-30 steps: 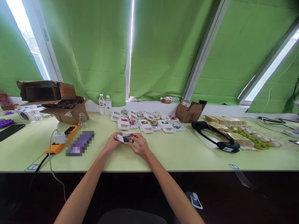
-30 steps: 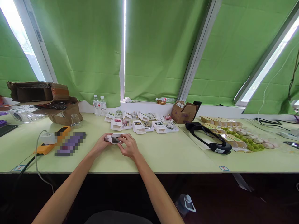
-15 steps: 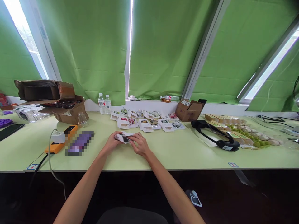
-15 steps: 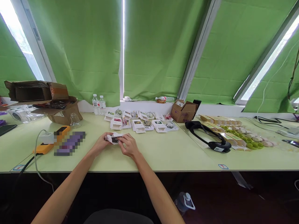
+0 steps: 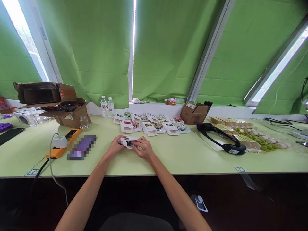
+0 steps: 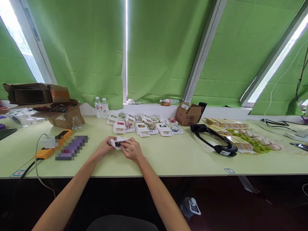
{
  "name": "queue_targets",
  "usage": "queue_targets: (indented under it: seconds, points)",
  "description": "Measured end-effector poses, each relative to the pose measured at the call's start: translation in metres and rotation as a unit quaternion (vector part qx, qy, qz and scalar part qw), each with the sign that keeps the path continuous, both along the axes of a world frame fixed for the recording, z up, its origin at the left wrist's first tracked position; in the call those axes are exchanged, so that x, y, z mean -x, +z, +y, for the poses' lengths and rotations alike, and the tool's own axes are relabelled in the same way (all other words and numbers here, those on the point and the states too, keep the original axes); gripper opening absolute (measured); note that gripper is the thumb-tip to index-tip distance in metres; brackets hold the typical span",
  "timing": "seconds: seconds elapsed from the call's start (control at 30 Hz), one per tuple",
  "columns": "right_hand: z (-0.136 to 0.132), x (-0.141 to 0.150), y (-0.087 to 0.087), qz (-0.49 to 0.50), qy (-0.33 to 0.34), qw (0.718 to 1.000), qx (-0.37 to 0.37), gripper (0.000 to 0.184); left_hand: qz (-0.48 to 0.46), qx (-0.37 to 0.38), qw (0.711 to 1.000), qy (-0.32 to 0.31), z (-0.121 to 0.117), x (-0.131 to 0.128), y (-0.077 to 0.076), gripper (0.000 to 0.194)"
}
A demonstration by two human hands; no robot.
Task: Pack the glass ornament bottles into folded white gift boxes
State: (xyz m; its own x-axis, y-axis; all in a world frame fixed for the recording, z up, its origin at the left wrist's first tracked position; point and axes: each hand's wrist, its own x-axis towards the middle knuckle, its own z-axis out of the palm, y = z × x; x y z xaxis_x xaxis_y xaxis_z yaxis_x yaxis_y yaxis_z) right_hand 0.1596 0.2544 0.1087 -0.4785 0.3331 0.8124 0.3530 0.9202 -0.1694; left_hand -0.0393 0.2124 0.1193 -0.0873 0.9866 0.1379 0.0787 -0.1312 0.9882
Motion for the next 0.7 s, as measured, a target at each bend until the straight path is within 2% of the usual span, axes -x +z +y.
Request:
queue_targets:
  seconds: [0.3,0.7]
  points:
    - [0.003,0.000,-0.008,-0.017,-0.027,0.999,0.028,0.020,0.017,0.001,1.000,-0.015,-0.001,-0.001,0.001,0.052]
    - [0.005,0.000,-0.011,-0.025,-0.020,0.999,0.028,0.025,0.021,-0.009,1.000,-0.022,0.000,-0.001,-0.001,0.052]
